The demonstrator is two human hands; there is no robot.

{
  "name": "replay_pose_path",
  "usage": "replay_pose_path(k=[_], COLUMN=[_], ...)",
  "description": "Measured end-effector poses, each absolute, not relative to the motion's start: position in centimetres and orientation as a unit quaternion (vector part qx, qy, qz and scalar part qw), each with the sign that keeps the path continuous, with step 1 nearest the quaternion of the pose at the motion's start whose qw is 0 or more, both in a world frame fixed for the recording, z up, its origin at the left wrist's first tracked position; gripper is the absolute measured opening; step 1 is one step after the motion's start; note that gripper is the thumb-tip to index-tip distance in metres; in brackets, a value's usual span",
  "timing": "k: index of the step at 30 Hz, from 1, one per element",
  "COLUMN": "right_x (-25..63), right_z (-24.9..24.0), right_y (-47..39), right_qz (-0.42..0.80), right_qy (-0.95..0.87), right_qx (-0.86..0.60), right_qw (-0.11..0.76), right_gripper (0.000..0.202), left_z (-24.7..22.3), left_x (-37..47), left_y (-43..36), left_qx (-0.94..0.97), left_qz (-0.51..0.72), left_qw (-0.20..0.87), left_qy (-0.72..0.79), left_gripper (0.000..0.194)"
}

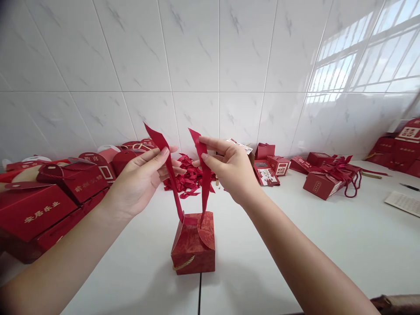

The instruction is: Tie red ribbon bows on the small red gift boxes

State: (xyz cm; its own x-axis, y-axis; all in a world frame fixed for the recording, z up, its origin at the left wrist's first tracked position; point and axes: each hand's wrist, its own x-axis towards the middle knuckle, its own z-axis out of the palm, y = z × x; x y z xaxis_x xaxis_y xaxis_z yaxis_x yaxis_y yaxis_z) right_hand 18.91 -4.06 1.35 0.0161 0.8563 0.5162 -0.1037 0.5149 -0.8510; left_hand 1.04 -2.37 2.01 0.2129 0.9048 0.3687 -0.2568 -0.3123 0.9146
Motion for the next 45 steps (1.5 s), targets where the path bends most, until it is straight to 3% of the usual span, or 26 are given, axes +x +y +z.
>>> replay_pose_path(k=[14, 22, 25, 28, 29, 32, 38, 42, 45], right_x=[18.9, 17.5, 17.6, 18.2, 18.4, 19.3, 20.2, 20.1, 20.3], right_z=[0.6, 0.4, -0.3, -1.0, -1.2, -1.7, -2.7, -3.3, -3.7], right_y=[-3.6, -4.5, -4.0, -3.4, -3.3, -3.1, -3.0, -3.0, -3.5], right_qz=[0.376, 0.383, 0.374, 0.374, 0.368, 0.286, -0.007, -0.093, -0.118], right_qy=[-0.594, -0.657, -0.641, -0.641, -0.655, -0.735, -0.852, -0.857, -0.825], right_qx=[-0.302, -0.288, -0.305, -0.301, -0.291, -0.255, -0.227, -0.229, -0.261], right_qw=[0.643, 0.582, 0.597, 0.599, 0.593, 0.559, 0.471, 0.451, 0.487], right_gripper=[0.027, 0.021, 0.021, 0.041, 0.038, 0.012, 0.029, 0.033, 0.031], left_z=[1.7, 0.6, 0.3, 0.0, -0.1, -0.1, 0.1, -0.4, -1.0], left_x=[0.7, 1.2, 1.0, 0.5, 0.4, 0.0, 0.0, 0.1, -0.2], left_y=[-1.9, -2.7, -2.6, -2.0, -1.8, -1.5, -1.7, -2.0, -2.8], left_qx=[0.625, 0.696, 0.695, 0.670, 0.652, 0.591, 0.545, 0.624, 0.727], left_qz=[0.558, 0.452, 0.434, 0.425, 0.425, 0.428, 0.442, 0.439, 0.479], left_qw=[0.468, 0.458, 0.479, 0.535, 0.559, 0.622, 0.658, 0.584, 0.359], left_qy=[0.280, 0.318, 0.313, 0.288, 0.286, 0.284, 0.273, 0.275, 0.336], left_gripper=[0.022, 0.045, 0.042, 0.027, 0.024, 0.020, 0.018, 0.025, 0.036])
